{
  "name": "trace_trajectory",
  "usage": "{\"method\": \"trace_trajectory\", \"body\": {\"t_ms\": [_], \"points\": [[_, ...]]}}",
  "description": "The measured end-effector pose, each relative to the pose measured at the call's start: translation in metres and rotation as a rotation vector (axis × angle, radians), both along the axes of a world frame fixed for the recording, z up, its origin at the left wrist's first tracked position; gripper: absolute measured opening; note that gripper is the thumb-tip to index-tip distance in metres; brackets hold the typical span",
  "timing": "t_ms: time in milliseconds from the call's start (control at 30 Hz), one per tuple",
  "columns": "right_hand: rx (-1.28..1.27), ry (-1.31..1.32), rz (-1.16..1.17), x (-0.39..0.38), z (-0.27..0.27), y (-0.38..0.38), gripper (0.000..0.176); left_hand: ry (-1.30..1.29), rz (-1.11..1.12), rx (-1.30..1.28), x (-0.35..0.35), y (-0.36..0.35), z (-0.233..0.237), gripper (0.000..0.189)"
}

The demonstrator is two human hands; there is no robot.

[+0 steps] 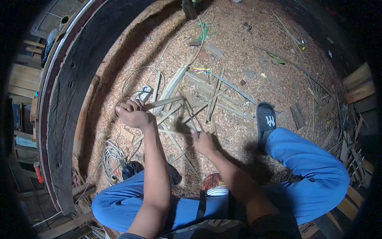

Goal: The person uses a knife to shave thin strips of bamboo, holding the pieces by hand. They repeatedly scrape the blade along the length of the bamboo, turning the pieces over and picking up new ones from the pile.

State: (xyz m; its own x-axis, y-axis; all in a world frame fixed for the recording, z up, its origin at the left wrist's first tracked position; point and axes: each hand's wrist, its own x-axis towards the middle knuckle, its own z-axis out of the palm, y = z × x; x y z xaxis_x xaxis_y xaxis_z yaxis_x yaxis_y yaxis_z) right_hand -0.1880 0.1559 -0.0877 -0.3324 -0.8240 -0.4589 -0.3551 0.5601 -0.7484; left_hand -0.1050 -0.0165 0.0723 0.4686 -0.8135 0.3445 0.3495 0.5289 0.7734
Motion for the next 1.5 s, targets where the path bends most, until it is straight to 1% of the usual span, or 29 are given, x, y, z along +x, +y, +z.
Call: {"method": "trace_trajectory", "body": {"t_ms": [33, 67, 100, 133, 167, 233, 267, 300, 367, 400, 433, 500, 533, 567, 633, 700, 767, 800, 833, 900, 967, 1033, 1100, 1133, 1167, 1233, 1300, 1367, 1500], "points": [[0.023, -0.006, 0.002, 0.004, 0.016, 0.003, 0.051, -0.057, 0.036, -0.035, -0.002, 0.004, -0.004, 0.045], [-0.070, -0.077, -0.005, 0.012, 0.032, -0.001, 0.051, 0.008, -0.015, 0.000, -0.001, 0.005, -0.005, 0.045], [-0.179, -0.141, -0.012, 0.016, 0.042, -0.010, 0.051, 0.013, -0.014, 0.004, -0.004, 0.003, -0.006, 0.045], [-0.405, -0.054, -0.013, 0.026, 0.031, -0.010, 0.051, 0.001, -0.009, 0.021, -0.003, 0.002, -0.006, 0.045], [-0.405, -0.060, -0.007, 0.030, 0.027, -0.008, 0.051, -0.016, -0.003, 0.036, -0.001, 0.002, -0.004, 0.045], [-0.272, -0.016, -0.022, 0.031, 0.023, -0.009, 0.051, -0.025, 0.019, 0.035, 0.005, -0.003, -0.002, 0.045], [-0.047, -0.061, -0.004, 0.021, 0.008, -0.013, 0.050, 0.009, 0.005, 0.054, 0.009, -0.006, -0.001, 0.044], [0.080, -0.163, -0.013, 0.004, 0.015, -0.012, 0.053, 0.042, -0.011, 0.077, 0.012, -0.007, 0.000, 0.044], [-0.091, 0.132, 0.007, 0.000, -0.026, -0.002, 0.055, 0.019, -0.016, 0.070, 0.006, -0.012, 0.003, 0.044], [-0.059, -0.094, -0.001, -0.004, 0.005, -0.005, 0.053, 0.008, -0.025, 0.025, 0.004, -0.012, 0.002, 0.045], [-0.041, -0.068, 0.045, 0.000, 0.016, -0.011, 0.048, -0.005, -0.032, -0.009, 0.005, -0.008, -0.003, 0.047], [-0.225, -0.203, 0.016, 0.016, 0.041, -0.015, 0.044, 0.016, -0.070, -0.029, 0.006, -0.009, -0.008, 0.047], [-0.377, 0.003, 0.108, 0.024, 0.029, -0.014, 0.050, 0.010, -0.031, -0.006, 0.008, -0.007, -0.008, 0.047], [-0.378, -0.003, 0.117, 0.028, 0.028, -0.012, 0.050, 0.004, 0.005, 0.009, 0.010, -0.007, -0.005, 0.047], [-0.188, 0.023, 0.056, 0.027, 0.027, -0.011, 0.050, 0.037, 0.008, 0.017, 0.021, -0.012, -0.009, 0.046], [0.098, -0.152, -0.013, 0.009, 0.002, -0.011, 0.051, 0.100, 0.016, 0.073, 0.032, -0.017, -0.014, 0.047], [-0.003, 0.071, -0.020, -0.004, -0.006, -0.003, 0.053, 0.105, 0.019, 0.087, 0.024, -0.016, -0.009, 0.047], [-0.027, -0.056, -0.022, -0.006, -0.003, -0.005, 0.052, 0.076, 0.004, 0.045, 0.020, -0.015, -0.008, 0.047], [-0.012, -0.059, -0.024, -0.001, 0.012, -0.005, 0.052, 0.043, -0.001, 0.019, 0.020, -0.010, -0.011, 0.047], [-0.143, -0.221, 0.048, 0.014, 0.048, -0.015, 0.049, 0.054, 0.010, 0.021, 0.018, -0.010, -0.014, 0.047], [-0.404, -0.050, 0.112, 0.035, 0.043, -0.013, 0.047, 0.017, 0.028, 0.017, 0.021, -0.008, -0.011, 0.047], [-0.371, -0.051, 0.126, 0.038, 0.037, -0.013, 0.045, 0.035, 0.059, 0.028, 0.027, -0.011, -0.012, 0.048], [-0.192, 0.014, 0.088, 0.031, 0.033, -0.009, 0.045, 0.058, 0.049, 0.049, 0.035, -0.012, -0.013, 0.048], [0.020, -0.159, 0.028, 0.021, 0.033, -0.014, 0.047, 0.076, 0.045, 0.057, 0.037, -0.012, -0.012, 0.048], [0.078, -0.141, -0.009, 0.010, 0.016, -0.015, 0.048, 0.073, 0.039, 0.051, 0.038, -0.010, -0.013, 0.048], [0.039, -0.008, -0.026, -0.003, 0.009, -0.005, 0.050, 0.089, 0.000, 0.031, 0.029, -0.007, -0.007, 0.048], [0.043, -0.048, 0.013, 0.002, 0.015, -0.001, 0.051, 0.121, -0.005, 0.048, 0.024, -0.003, -0.009, 0.048], [-0.151, -0.128, 0.048, 0.019, 0.054, -0.010, 0.050, 0.058, 0.003, 0.005, 0.022, -0.005, -0.013, 0.047], [-0.292, -0.052, 0.121, 0.035, 0.045, -0.015, 0.053, 0.060, 0.024, 0.014, 0.032, -0.012, -0.018, 0.046]]}}
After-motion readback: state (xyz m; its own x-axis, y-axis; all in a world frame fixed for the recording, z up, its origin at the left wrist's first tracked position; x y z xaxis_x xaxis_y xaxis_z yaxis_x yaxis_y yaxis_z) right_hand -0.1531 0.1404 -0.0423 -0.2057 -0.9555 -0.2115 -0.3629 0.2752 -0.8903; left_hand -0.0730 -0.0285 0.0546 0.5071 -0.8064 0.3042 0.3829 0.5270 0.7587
